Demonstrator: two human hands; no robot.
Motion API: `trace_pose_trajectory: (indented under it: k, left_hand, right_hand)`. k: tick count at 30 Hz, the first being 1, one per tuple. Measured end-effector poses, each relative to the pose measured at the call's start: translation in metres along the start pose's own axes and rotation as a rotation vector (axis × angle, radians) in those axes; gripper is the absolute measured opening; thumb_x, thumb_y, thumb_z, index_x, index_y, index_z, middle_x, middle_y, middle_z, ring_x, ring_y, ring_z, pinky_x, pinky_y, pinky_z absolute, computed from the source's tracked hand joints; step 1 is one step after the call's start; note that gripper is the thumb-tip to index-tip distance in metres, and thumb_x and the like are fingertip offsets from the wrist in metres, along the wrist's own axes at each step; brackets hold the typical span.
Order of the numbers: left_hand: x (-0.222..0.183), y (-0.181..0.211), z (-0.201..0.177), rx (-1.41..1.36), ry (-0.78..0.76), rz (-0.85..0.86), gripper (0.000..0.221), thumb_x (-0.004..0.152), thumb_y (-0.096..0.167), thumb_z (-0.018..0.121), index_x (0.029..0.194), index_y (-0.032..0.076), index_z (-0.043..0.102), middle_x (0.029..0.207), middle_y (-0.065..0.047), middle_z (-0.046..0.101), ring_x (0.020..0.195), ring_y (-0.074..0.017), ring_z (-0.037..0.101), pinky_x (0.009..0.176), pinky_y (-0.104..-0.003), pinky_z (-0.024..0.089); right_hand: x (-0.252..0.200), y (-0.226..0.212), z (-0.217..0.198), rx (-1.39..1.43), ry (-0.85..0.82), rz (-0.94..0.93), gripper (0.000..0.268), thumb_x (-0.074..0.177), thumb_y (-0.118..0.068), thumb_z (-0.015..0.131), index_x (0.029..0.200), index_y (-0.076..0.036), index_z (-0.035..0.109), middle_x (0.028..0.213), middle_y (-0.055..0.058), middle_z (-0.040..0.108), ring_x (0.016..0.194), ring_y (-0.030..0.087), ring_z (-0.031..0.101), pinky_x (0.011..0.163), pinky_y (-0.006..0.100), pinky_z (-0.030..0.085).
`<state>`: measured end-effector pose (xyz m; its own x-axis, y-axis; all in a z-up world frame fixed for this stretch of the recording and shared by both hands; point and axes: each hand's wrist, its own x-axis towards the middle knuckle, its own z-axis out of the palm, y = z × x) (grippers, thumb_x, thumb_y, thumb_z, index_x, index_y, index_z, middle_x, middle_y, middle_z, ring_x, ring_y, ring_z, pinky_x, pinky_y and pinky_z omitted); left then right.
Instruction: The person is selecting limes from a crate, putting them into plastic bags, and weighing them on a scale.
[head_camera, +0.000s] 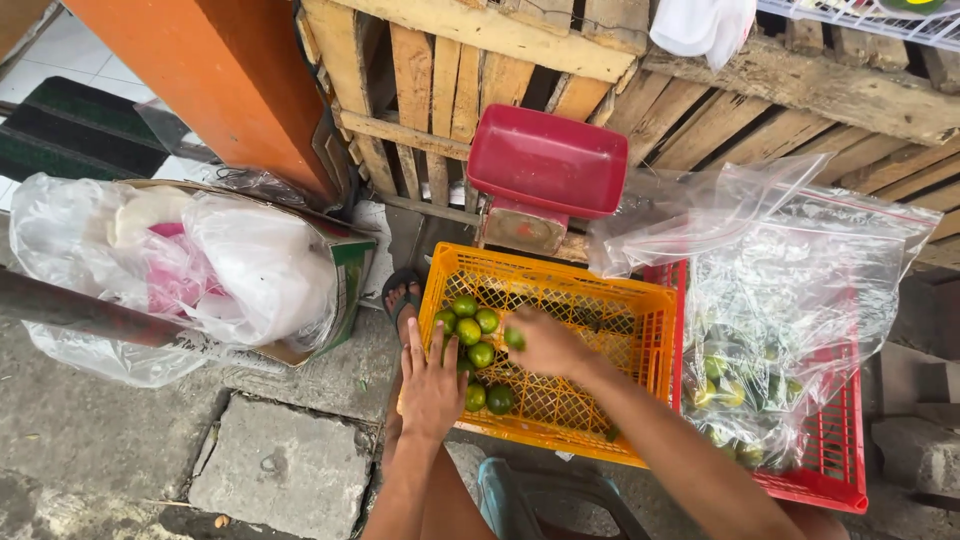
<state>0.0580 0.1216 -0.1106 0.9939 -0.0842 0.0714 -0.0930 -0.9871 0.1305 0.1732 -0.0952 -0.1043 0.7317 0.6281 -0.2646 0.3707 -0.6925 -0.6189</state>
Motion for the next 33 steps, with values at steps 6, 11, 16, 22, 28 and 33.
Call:
trace_pose_trajectory:
  k: [6,11,16,22,28,33]
  left_hand:
    - [0.002,0.003,0.003,0.012,0.018,-0.033,0.059,0.092,0.04,0.066,0.143,0.013,0.054,0.151,-0.013,0.051,0.157,-0.0513,0.01,0.117,-0.056,0.032]
    - [0.001,0.002,-0.003,0.001,0.022,-0.027,0.063,0.087,0.041,0.069,0.14,0.01,0.056,0.14,-0.013,0.06,0.157,-0.0525,0.01,0.113,-0.053,0.036]
    - [0.003,-0.001,-0.006,0.008,-0.06,-0.04,0.065,0.087,0.046,0.068,0.138,0.008,0.058,0.133,-0.014,0.066,0.159,-0.0511,0.007,0.114,-0.051,0.035]
    - [0.002,-0.006,-0.017,-0.084,-0.069,-0.012,0.063,0.084,0.049,0.07,0.131,0.006,0.067,0.123,-0.016,0.072,0.159,-0.0498,0.005,0.112,-0.051,0.039]
    - [-0.002,-0.021,-0.023,-0.245,0.002,0.018,0.053,0.083,0.044,0.071,0.123,0.008,0.073,0.115,-0.014,0.076,0.159,-0.0441,0.016,0.109,-0.045,0.045]
    - [-0.004,-0.03,-0.013,-0.49,0.058,-0.031,0.034,0.086,0.021,0.07,0.118,0.012,0.077,0.145,-0.018,0.06,0.155,-0.0356,0.024,0.104,-0.041,0.053]
  right_hand:
    - [0.029,-0.035,-0.183,-0.119,0.803,-0.35,0.038,0.091,-0.018,0.083,0.127,-0.012,0.071,0.109,0.01,0.064,0.1,0.027,0.066,0.08,0.038,0.059]
    - [0.072,0.019,-0.2,-0.184,0.754,0.007,0.04,0.084,-0.016,0.084,0.122,-0.016,0.074,0.104,0.017,0.066,0.098,0.037,0.07,0.078,0.042,0.062]
    - [0.082,0.037,-0.189,-0.231,0.672,0.125,0.038,0.083,-0.013,0.081,0.121,-0.016,0.075,0.104,0.016,0.068,0.1,0.035,0.071,0.08,0.039,0.062]
    - [0.058,0.01,-0.159,-0.507,1.033,-0.265,0.019,0.09,-0.008,0.073,0.107,-0.016,0.074,0.104,0.002,0.061,0.101,0.024,0.062,0.088,0.034,0.056]
    - [-0.003,-0.021,-0.007,-0.587,0.532,-0.463,0.008,0.091,-0.007,0.066,0.095,-0.01,0.072,0.092,0.002,0.064,0.096,0.012,0.059,0.088,0.021,0.048]
    - [-0.04,-0.045,0.051,-0.133,-0.262,-0.055,0.041,0.096,-0.017,0.067,0.132,-0.001,0.058,0.126,0.022,0.053,0.11,0.045,0.064,0.087,0.053,0.059]
